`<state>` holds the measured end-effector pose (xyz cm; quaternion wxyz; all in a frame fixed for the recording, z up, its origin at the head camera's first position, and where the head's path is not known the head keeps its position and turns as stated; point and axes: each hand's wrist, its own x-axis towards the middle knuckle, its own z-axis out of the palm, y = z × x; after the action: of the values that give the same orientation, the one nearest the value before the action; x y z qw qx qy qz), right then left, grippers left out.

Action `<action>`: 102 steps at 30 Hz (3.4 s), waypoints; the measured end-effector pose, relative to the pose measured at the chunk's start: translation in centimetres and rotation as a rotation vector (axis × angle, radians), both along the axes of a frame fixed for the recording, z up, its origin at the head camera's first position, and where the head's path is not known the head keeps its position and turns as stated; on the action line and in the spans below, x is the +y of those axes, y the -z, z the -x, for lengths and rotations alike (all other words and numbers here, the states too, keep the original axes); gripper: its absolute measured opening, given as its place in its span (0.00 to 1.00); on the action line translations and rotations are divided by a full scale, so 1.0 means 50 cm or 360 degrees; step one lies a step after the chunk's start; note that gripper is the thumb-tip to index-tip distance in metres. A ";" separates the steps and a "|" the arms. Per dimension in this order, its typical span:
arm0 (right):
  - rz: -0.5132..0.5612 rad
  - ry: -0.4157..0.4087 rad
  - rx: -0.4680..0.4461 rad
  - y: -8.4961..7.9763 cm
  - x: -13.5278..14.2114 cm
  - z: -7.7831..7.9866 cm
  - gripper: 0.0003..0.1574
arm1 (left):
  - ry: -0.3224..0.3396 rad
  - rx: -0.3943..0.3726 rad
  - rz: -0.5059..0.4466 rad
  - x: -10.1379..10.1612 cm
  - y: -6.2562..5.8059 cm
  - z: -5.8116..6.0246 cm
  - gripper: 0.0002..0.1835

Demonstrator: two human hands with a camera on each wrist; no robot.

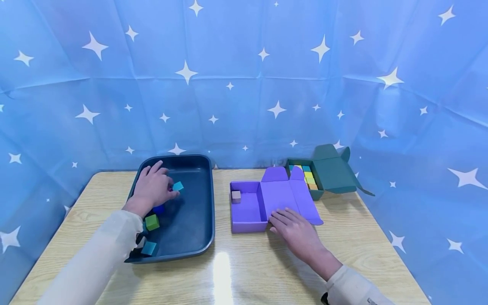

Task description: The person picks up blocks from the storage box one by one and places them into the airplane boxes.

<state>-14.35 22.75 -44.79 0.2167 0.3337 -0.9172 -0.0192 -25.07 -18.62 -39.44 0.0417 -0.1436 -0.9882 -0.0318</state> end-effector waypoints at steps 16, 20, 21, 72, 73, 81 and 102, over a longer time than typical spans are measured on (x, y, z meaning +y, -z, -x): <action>0.0018 0.0014 -0.0029 0.003 0.003 -0.001 0.21 | 0.0155 0.0066 -0.0121 0.129 -0.031 0.016 0.23; 0.0019 0.0010 -0.0024 0.003 0.003 -0.002 0.21 | 0.0210 0.0056 -0.0103 0.179 -0.039 0.024 0.24; 0.0021 0.0010 -0.0023 0.002 0.003 -0.002 0.21 | 0.0225 0.0052 -0.0096 0.190 -0.040 0.026 0.24; -0.0012 0.0041 -0.0074 0.000 -0.001 -0.003 0.21 | 0.0412 -0.0160 0.0546 0.391 0.083 0.080 0.28; -0.0015 0.0039 -0.0075 0.000 -0.001 -0.003 0.21 | 0.0413 -0.0157 0.0564 0.392 0.086 0.080 0.28; -0.0036 0.0046 -0.0067 0.001 0.000 0.000 0.21 | 0.0441 -0.0091 0.0568 0.401 0.095 0.077 0.23; -0.0047 0.0035 -0.0040 -0.009 -0.024 0.010 0.21 | 0.0348 0.0041 0.0198 0.294 0.020 0.068 0.20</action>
<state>-14.85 21.53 -44.33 0.1999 0.3269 -0.9232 -0.0310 -28.48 -3.93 -40.46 0.0416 -0.2533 -0.9661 0.0272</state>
